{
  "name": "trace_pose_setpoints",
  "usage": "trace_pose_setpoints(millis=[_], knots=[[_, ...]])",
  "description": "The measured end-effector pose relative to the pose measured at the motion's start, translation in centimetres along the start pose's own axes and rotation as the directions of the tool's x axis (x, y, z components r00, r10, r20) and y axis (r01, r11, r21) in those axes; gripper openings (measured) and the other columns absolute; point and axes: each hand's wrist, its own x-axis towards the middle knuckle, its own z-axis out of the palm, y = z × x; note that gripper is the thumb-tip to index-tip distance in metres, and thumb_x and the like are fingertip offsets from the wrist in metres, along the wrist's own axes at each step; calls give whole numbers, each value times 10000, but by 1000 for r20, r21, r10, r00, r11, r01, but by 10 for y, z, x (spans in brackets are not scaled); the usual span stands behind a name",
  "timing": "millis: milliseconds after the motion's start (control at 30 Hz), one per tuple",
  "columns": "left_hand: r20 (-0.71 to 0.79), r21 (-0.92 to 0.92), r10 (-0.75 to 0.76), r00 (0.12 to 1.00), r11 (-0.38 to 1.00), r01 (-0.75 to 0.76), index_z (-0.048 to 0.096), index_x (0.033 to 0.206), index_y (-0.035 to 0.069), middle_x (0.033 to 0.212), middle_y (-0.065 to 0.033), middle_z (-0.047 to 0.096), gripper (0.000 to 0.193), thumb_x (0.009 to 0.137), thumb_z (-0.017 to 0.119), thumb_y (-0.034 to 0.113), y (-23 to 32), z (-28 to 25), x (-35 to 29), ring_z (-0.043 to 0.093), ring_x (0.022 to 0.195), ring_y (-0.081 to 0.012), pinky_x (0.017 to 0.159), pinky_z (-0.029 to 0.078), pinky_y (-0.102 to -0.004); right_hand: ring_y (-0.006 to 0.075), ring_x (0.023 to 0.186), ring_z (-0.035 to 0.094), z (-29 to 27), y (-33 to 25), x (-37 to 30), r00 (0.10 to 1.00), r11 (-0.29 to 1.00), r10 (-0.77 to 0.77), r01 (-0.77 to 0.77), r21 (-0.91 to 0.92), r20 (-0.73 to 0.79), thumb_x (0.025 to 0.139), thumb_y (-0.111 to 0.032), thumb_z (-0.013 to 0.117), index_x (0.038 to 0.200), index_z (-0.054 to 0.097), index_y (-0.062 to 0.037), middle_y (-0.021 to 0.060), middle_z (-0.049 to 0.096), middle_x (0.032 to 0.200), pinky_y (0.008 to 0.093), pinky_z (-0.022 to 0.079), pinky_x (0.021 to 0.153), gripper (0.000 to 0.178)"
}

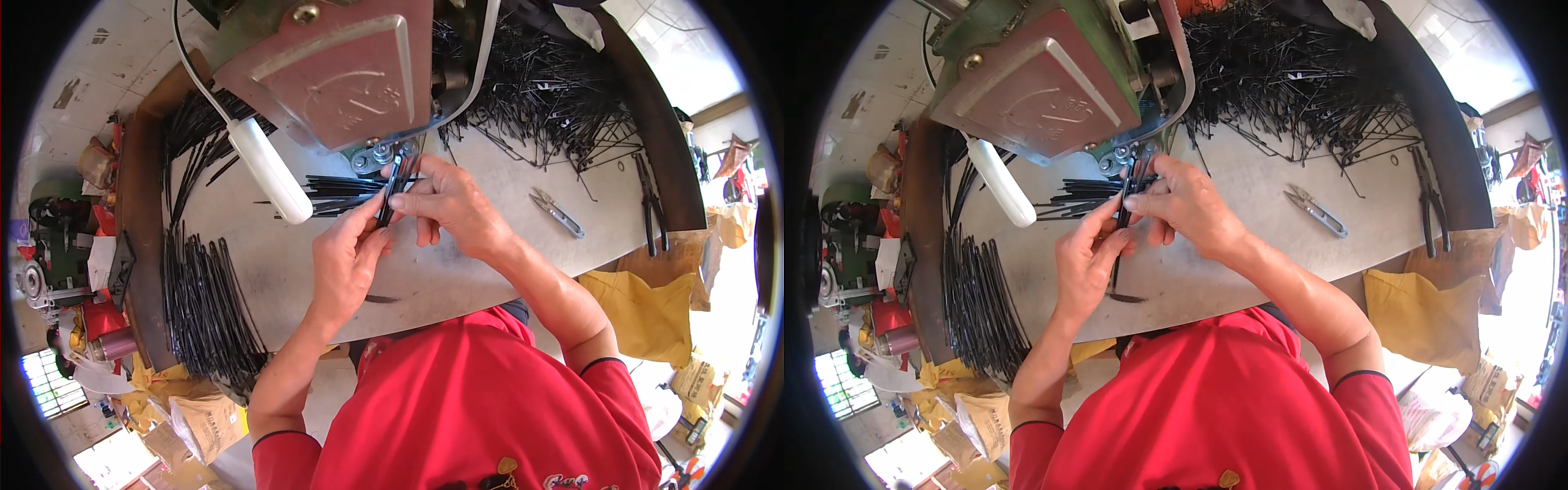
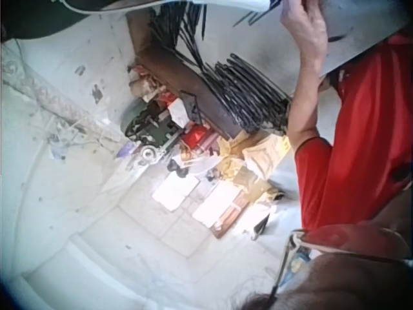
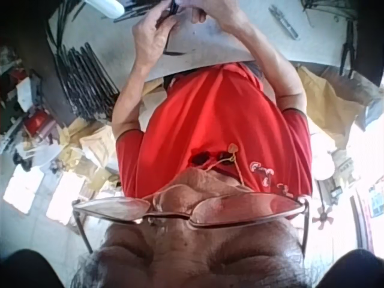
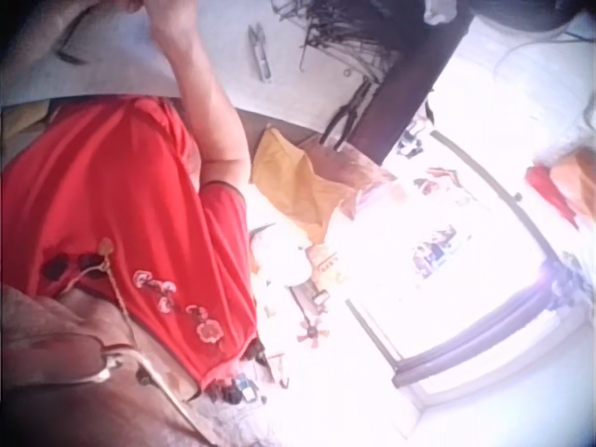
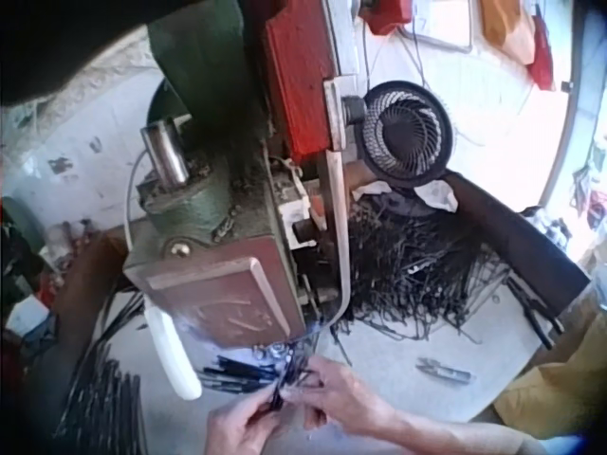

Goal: The person repeatedly feeds thin black metal rods into a manual bending machine, pulls the lever to bend them, and removes the finished pieces. The person handles the rods one at a time and places the bent rods into a pile on the table.

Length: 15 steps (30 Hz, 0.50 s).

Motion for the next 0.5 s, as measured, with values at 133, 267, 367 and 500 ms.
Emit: trace_pose_setpoints(millis=[133,267,367,500], knots=[[67,221,104,992,968,-117,562,1275,56,883,-51,659,406,874,602,5,0,-5,-1,618,713,-116,647,517,-249,134,474,563,-10,-11,3,990,992,124,-125,12,64,877,-248,641,1082,532,18,145,667,782,236,429,425,353],[72,-208,-174,982,960,186,617,1182,16,875,-58,652,305,878,620,37,-9,-17,9,600,700,-100,638,517,-234,152,500,598,-9,-6,0,997,991,78,-78,106,-4,887,-258,620,1024,516,25,171,670,802,237,469,454,331],[141,-356,-250,958,890,284,630,1128,-20,885,-75,666,264,883,631,80,-7,-24,16,621,723,-112,659,530,-240,179,558,632,-8,-2,-2,998,987,53,-49,154,-20,905,-235,592,1064,490,47,177,660,826,249,504,505,339],[152,-439,-271,950,843,311,623,1128,-28,919,-112,676,280,876,646,92,-10,-29,17,649,760,-138,672,535,-246,208,620,660,-8,-3,-11,998,986,43,-33,165,-54,923,-207,560,1138,459,68,186,653,845,266,531,553,363]])
